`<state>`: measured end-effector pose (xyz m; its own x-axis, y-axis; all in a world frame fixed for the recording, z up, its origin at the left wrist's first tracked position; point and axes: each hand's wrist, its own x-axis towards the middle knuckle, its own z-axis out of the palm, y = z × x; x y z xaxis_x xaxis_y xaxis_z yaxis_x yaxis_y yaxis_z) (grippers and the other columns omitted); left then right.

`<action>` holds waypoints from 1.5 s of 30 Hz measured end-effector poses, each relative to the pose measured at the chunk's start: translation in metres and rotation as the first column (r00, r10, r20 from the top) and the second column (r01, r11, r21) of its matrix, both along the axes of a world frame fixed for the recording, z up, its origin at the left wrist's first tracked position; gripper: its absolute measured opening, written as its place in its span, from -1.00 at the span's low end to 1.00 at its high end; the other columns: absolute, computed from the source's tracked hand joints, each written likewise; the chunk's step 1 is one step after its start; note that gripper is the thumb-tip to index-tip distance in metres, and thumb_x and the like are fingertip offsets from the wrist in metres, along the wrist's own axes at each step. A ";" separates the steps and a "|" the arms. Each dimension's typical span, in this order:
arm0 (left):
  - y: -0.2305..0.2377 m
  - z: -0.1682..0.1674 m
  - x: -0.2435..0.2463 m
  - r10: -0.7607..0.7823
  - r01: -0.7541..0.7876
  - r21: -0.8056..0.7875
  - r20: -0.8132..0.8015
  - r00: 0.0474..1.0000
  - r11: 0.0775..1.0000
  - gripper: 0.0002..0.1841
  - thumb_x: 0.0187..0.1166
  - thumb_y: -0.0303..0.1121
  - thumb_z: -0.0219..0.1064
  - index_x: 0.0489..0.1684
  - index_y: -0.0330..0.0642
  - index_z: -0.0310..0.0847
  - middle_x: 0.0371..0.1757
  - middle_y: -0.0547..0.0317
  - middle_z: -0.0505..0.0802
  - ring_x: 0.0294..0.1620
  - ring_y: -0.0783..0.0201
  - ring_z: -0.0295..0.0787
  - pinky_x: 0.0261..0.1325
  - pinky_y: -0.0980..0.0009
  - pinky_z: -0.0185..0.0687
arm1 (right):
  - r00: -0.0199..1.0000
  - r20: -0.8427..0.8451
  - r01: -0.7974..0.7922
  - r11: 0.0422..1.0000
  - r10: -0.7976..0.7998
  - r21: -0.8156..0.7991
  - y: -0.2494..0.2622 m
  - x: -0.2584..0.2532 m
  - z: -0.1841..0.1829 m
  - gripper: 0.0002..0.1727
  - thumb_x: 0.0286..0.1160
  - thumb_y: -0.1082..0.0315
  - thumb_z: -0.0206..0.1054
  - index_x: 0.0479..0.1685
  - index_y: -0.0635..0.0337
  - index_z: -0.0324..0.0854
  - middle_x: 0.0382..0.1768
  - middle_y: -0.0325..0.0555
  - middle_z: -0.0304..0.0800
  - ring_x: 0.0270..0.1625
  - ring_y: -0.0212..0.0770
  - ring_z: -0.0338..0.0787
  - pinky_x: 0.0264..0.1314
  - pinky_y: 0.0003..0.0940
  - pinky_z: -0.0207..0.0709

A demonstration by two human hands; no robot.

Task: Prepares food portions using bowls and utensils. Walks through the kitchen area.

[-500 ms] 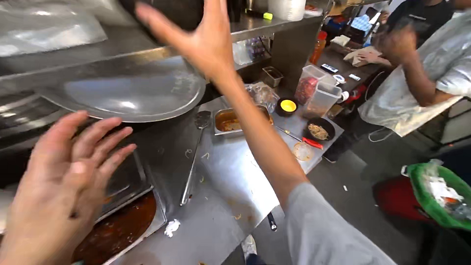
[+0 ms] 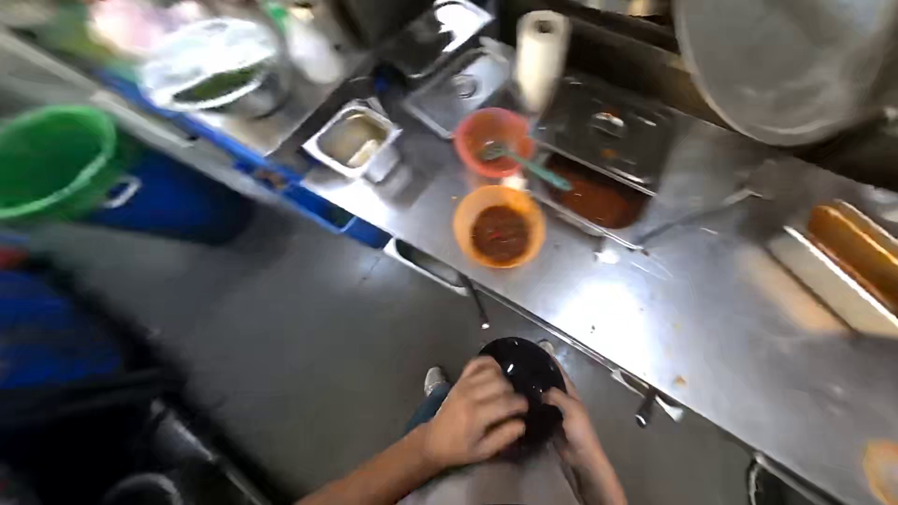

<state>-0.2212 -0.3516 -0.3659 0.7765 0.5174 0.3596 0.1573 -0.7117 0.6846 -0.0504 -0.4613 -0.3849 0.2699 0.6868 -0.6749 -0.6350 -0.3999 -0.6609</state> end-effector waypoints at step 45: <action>0.259 -0.339 -0.226 0.750 0.426 -0.727 -0.184 0.635 -0.539 -0.61 0.91 -0.16 -0.14 0.42 -0.16 0.46 0.17 -0.01 0.80 0.24 0.08 0.77 0.37 -0.01 0.66 | -0.184 0.060 -0.005 0.061 0.981 -0.998 0.322 -0.191 -0.218 -0.41 0.73 0.38 0.15 0.77 -0.08 0.34 0.00 0.37 0.84 0.08 0.43 0.85 0.03 0.35 0.69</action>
<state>-0.4471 -0.0927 -0.7048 0.4822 0.4412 -0.7568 -0.6441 0.7641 0.0351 -0.2415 -0.1394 -0.6030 0.6103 0.4307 -0.6648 0.7685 -0.5254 0.3651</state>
